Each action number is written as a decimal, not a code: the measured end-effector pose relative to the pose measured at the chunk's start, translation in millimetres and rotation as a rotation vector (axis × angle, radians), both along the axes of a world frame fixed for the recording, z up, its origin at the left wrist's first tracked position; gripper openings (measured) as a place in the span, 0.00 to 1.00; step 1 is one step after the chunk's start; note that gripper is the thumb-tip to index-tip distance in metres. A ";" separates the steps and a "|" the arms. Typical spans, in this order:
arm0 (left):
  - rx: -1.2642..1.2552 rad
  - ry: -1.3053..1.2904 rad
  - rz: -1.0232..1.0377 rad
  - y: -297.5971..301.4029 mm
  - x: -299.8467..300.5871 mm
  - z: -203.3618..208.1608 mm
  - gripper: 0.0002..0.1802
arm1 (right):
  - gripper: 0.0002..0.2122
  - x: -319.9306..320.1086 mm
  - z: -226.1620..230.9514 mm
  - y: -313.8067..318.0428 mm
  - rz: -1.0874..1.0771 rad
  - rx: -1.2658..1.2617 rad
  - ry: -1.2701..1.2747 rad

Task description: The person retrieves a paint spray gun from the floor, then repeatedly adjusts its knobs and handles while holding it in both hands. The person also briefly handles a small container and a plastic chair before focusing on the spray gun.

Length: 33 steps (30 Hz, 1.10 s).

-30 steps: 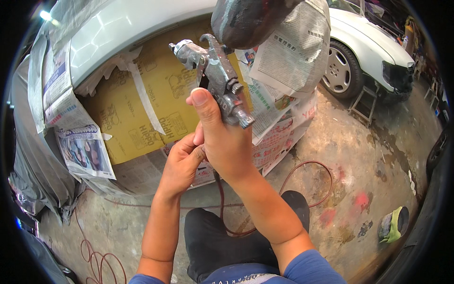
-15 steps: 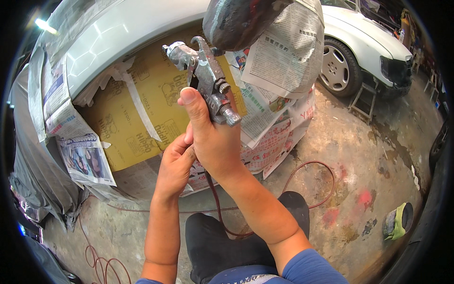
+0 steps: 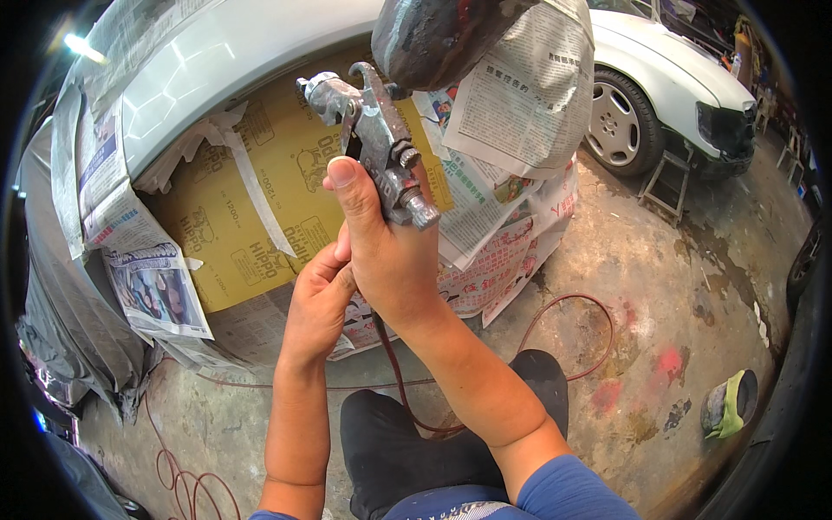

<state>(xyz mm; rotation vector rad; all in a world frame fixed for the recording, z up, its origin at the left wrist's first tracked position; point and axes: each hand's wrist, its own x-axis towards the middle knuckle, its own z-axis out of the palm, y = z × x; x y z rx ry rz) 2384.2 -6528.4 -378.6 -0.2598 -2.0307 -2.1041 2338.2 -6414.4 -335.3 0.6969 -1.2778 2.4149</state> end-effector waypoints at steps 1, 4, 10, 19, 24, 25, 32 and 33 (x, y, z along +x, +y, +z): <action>-0.002 0.001 -0.002 0.1 0.1 0.4 0.12 | 0.17 -0.5 -0.3 -0.2 0.003 -0.008 0.001; -0.003 0.001 -0.004 1.0 0.4 1.8 0.12 | 0.17 0.8 1.5 0.8 0.017 -0.018 -0.009; 0.003 -0.010 -0.005 3.9 2.0 4.5 0.12 | 0.16 0.8 1.4 1.0 0.034 -0.038 -0.031; 0.017 -0.039 -0.026 3.9 1.2 1.4 0.12 | 0.17 -0.6 -4.9 5.5 0.021 -0.015 -0.017; -0.009 -0.012 -0.017 4.1 1.2 1.1 0.11 | 0.17 2.3 -1.8 6.7 0.016 -0.005 -0.018; -0.009 -0.017 -0.020 3.8 1.5 1.2 0.11 | 0.18 3.6 -1.6 7.7 0.022 0.000 -0.023; 0.007 -0.007 -0.028 3.6 3.8 0.5 0.11 | 0.15 3.4 -2.2 10.5 0.132 -0.028 -0.064; 0.016 -0.007 -0.031 3.8 3.8 0.0 0.11 | 0.15 3.3 -2.6 10.2 0.112 -0.018 -0.046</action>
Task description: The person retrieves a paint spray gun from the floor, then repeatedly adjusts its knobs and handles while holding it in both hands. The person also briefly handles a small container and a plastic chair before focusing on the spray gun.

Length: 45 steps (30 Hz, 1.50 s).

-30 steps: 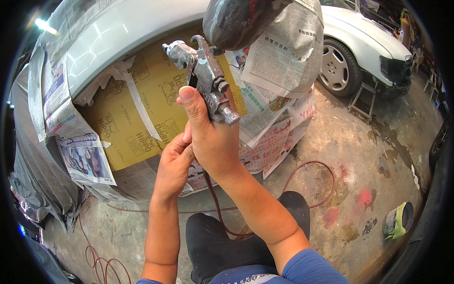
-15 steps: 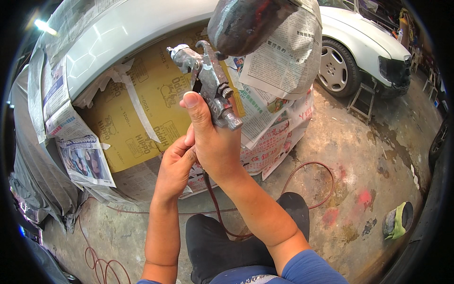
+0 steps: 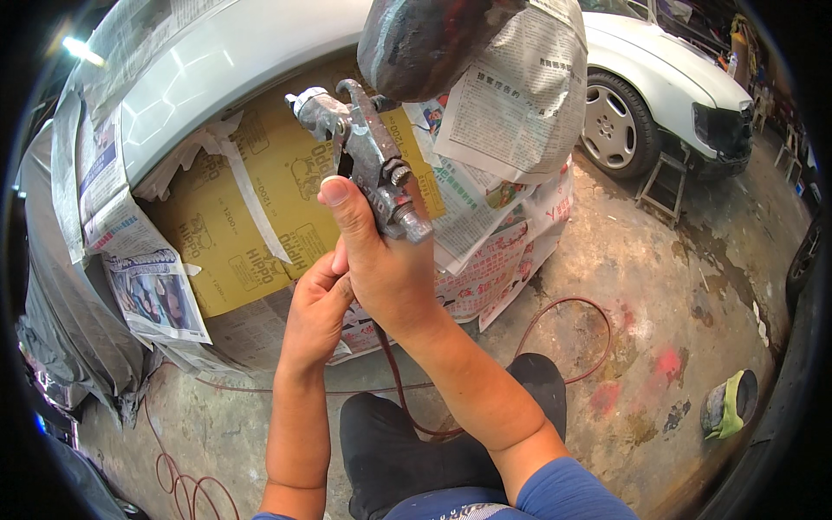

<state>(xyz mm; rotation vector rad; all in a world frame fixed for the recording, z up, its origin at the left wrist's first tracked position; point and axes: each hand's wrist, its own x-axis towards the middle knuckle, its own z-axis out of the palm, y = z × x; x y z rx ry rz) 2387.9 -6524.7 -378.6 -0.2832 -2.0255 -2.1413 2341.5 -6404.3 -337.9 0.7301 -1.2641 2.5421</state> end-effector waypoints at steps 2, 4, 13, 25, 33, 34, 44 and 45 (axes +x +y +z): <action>0.009 -0.001 -0.004 1.0 0.2 0.0 0.11 | 0.17 -0.6 -2.0 -2.6 -0.039 0.019 0.036; -0.005 -0.007 -0.009 1.8 -1.4 -0.8 0.11 | 0.17 -3.0 -3.2 -2.6 -0.055 -0.020 0.033; -0.034 -0.064 -0.021 4.1 -0.3 -6.1 0.10 | 0.16 2.1 -12.0 3.8 -0.088 -0.066 -0.007; -0.042 -0.010 0.007 5.7 -2.0 -0.8 0.11 | 0.18 -2.3 -3.2 5.5 -0.054 0.022 0.029; 0.060 -0.046 0.006 15.9 -3.9 0.3 0.09 | 0.17 -3.6 -5.3 6.4 -0.151 0.006 0.062; 0.022 -0.055 -0.024 13.5 -3.7 -0.8 0.09 | 0.16 -3.0 -10.5 8.4 -0.201 0.032 0.107; -0.448 -0.141 -0.553 12.1 -21.7 -17.6 0.15 | 0.19 18.7 -60.7 59.5 -0.160 0.071 -0.034; -0.473 -0.118 -0.638 15.2 -31.9 -24.9 0.15 | 0.19 19.3 -62.6 67.0 -0.177 0.090 -0.064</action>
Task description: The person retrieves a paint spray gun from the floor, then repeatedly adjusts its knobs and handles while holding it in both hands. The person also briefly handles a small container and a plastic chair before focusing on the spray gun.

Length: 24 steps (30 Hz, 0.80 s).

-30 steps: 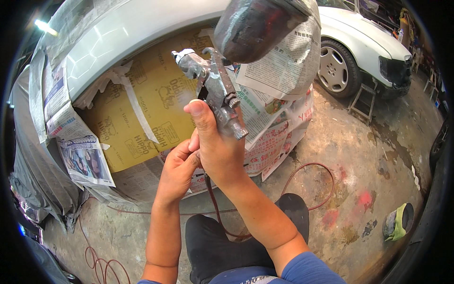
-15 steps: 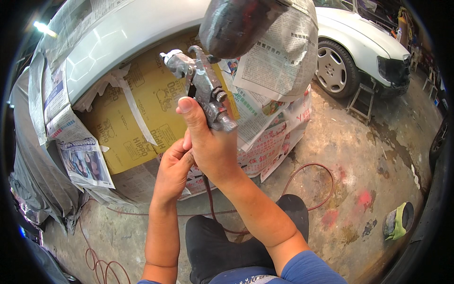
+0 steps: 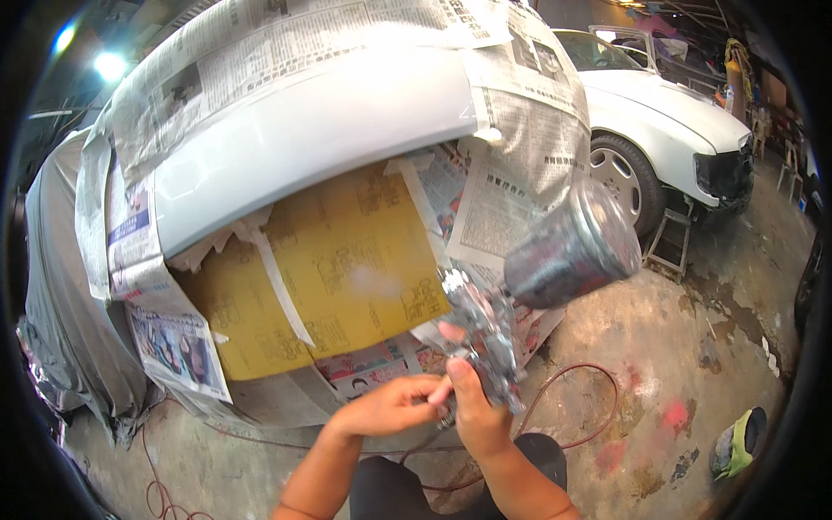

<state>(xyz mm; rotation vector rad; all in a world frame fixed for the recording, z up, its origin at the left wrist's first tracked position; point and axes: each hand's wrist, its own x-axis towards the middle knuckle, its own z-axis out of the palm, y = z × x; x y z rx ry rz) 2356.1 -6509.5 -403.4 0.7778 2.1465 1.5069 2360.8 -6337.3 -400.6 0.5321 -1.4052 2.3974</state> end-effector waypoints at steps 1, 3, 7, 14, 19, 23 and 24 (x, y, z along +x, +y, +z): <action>0.010 -0.023 -0.045 3.1 -3.1 0.1 0.16 | 0.19 0.5 -3.1 8.1 0.017 0.035 -0.015; 0.017 -0.062 -0.126 12.0 -11.3 -1.6 0.17 | 0.20 0.0 -5.7 26.3 0.044 0.118 -0.055; 0.294 -0.578 0.143 27.5 22.1 -43.7 0.24 | 0.20 26.4 14.4 34.5 0.004 0.110 -0.280; -0.800 -0.353 0.327 10.3 190.3 -82.4 0.36 | 0.20 83.5 81.4 71.3 0.038 0.200 -0.483; -1.032 -0.590 0.362 10.2 290.4 -8.2 0.46 | 0.22 128.2 130.7 99.3 0.151 0.348 -0.548; -0.969 -0.734 0.314 7.2 321.7 26.6 0.50 | 0.23 152.9 197.1 107.0 0.207 0.339 -0.642; -0.955 -0.723 0.273 8.3 327.6 34.1 0.50 | 0.23 155.9 212.7 109.3 0.208 0.353 -0.646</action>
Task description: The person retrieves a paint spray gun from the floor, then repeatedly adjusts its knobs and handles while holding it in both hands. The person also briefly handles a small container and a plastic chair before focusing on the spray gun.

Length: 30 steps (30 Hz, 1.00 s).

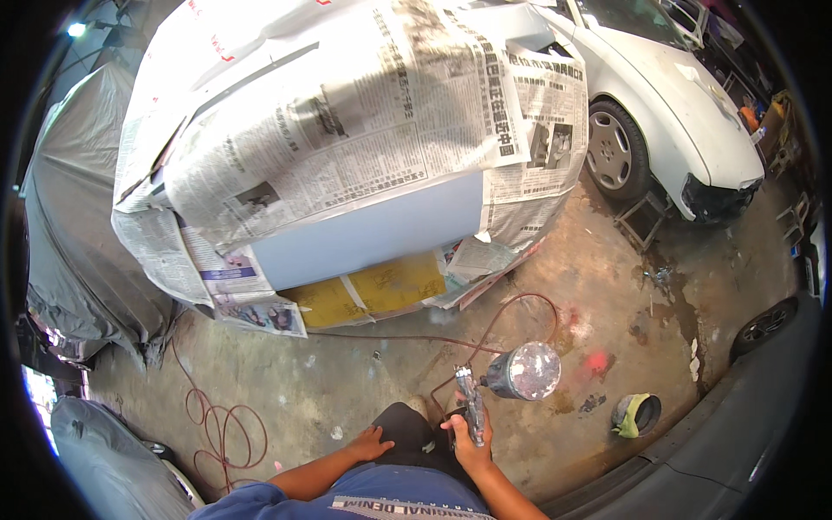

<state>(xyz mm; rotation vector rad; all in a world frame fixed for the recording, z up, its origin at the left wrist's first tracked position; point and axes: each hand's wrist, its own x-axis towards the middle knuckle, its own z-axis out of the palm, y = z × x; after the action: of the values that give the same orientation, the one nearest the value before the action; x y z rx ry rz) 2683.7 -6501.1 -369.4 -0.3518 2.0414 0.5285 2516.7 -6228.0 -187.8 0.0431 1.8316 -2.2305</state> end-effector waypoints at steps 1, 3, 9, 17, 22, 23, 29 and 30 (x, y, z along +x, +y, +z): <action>0.022 0.002 -0.005 -0.7 7.2 5.6 0.50 | 0.23 1.7 15.3 0.8 0.008 0.005 -0.001; 0.070 0.009 -0.022 1.4 15.6 23.0 0.50 | 0.23 3.0 41.5 2.4 0.025 0.017 0.004; 0.259 -0.138 0.113 -0.7 19.8 70.5 0.51 | 0.21 -3.5 81.7 9.0 0.104 0.100 0.081; 0.312 -0.085 0.216 7.1 38.8 97.8 0.55 | 0.22 3.3 78.6 23.2 0.266 0.183 0.107; 0.365 -0.191 0.234 -0.6 34.4 134.8 0.48 | 0.25 10.6 72.9 27.8 0.472 0.321 -0.058; 0.396 -0.203 0.232 -10.0 31.2 140.9 0.46 | 0.26 8.6 75.8 21.4 0.520 0.350 -0.104; 0.445 0.278 1.130 -30.6 59.8 158.1 0.29 | 0.25 4.2 85.1 -42.3 0.720 0.226 -0.187; 0.378 0.334 1.099 -37.7 76.3 151.7 0.30 | 0.25 6.2 88.5 -56.4 0.775 0.237 -0.192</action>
<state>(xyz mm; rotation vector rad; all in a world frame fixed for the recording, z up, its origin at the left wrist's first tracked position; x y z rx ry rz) 2760.0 -6538.8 -217.7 -1.2210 1.8424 1.6919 2522.9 -6284.3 -99.4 -0.3376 1.6170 -1.4249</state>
